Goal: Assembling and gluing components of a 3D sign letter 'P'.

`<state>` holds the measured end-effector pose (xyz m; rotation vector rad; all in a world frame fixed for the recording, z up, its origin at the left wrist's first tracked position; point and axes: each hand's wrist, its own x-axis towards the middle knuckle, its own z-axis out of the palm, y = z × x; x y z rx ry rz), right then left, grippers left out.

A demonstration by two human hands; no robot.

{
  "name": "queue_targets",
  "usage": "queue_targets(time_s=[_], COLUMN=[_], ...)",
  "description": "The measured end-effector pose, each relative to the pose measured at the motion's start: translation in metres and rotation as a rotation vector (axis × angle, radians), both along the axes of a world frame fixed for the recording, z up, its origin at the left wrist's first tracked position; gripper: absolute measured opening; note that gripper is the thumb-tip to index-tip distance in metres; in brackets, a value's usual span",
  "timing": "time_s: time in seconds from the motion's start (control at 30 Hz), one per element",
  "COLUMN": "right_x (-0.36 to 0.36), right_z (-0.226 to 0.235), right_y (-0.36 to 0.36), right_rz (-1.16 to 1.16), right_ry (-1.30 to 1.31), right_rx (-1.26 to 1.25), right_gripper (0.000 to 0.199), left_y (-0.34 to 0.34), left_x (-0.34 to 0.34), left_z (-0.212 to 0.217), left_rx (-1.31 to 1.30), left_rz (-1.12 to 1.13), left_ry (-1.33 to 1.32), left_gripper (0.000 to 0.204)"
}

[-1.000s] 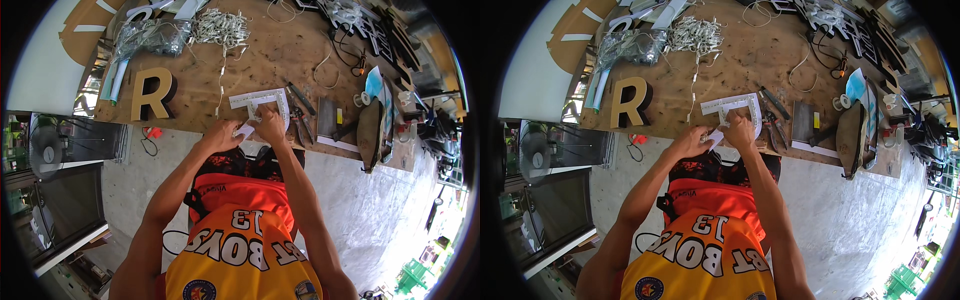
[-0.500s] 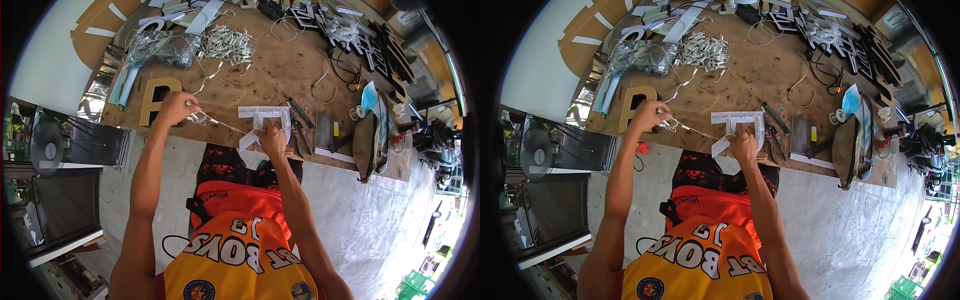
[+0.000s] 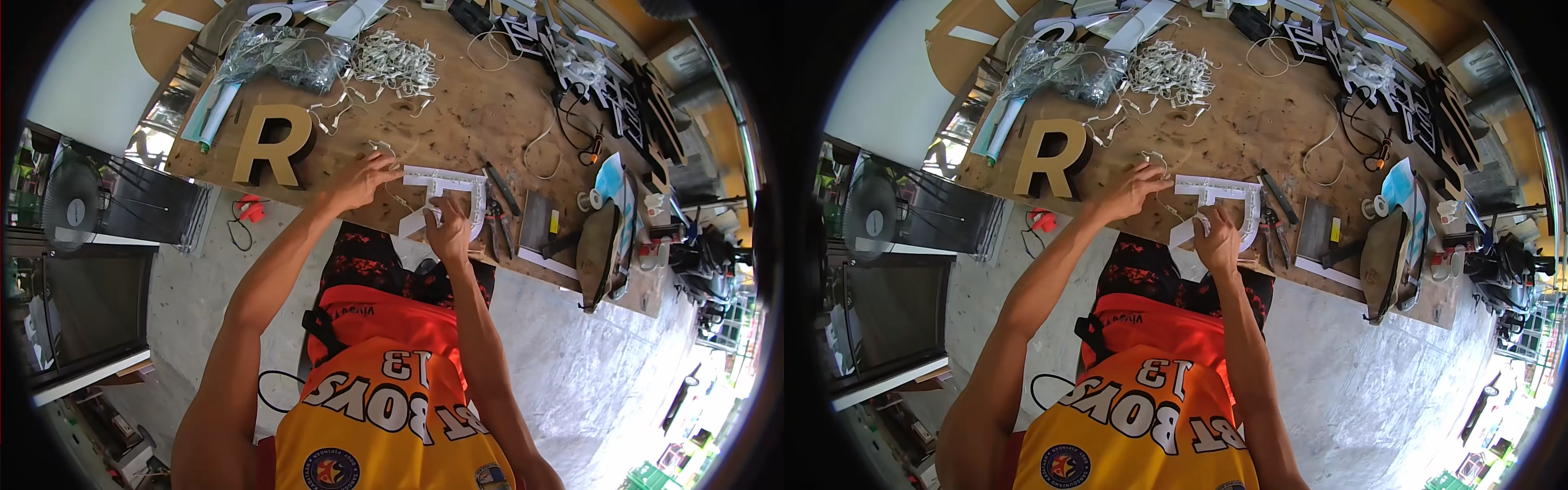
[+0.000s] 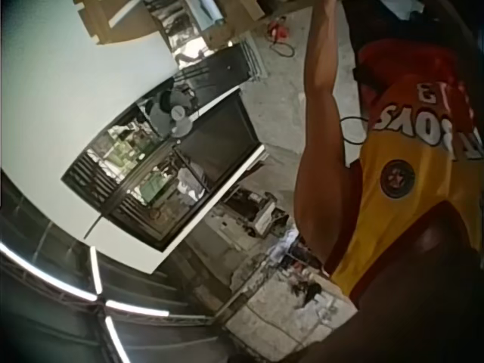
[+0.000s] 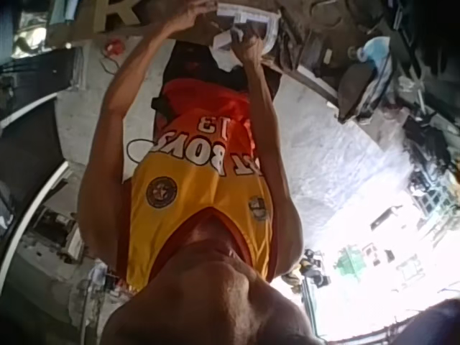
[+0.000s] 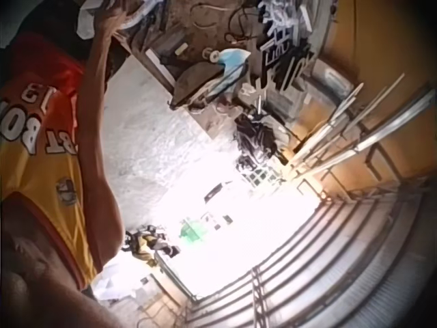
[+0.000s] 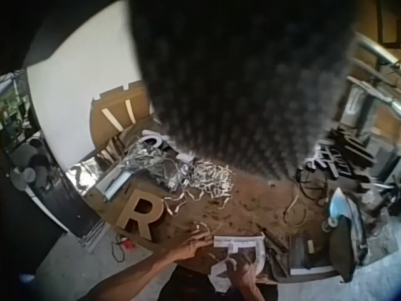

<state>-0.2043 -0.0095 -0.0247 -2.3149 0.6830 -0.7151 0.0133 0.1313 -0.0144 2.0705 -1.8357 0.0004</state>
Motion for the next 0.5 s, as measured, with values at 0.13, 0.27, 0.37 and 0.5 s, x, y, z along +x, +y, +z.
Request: queue_targets(time_s=[0.13,0.27,0.37,0.5], right_x=[0.003,0.011,0.025,0.022], right_z=[0.003,0.005,0.005,0.005], right_y=[0.000,0.009,0.012,0.002], right_rz=[0.103,0.191,0.312,0.290], right_ry=[0.002,-0.026,0.109,0.131], right_rx=[0.056,-0.107,-0.151,0.013], right_gripper=[0.022,0.023,0.020,0.015], left_y=[-0.011,-0.018,-0.011,0.013], left_x=[0.007,0.018,0.011,-0.012], left_z=[-0.016,-0.016,-0.002,0.024], left_rx=[0.078,0.140,0.092,0.064], left_rz=[-0.016,-0.024,-0.028,0.035], left_ry=[-0.086,-0.157,-0.225,-0.113], left_gripper=[0.031,0.027,0.022,0.013])
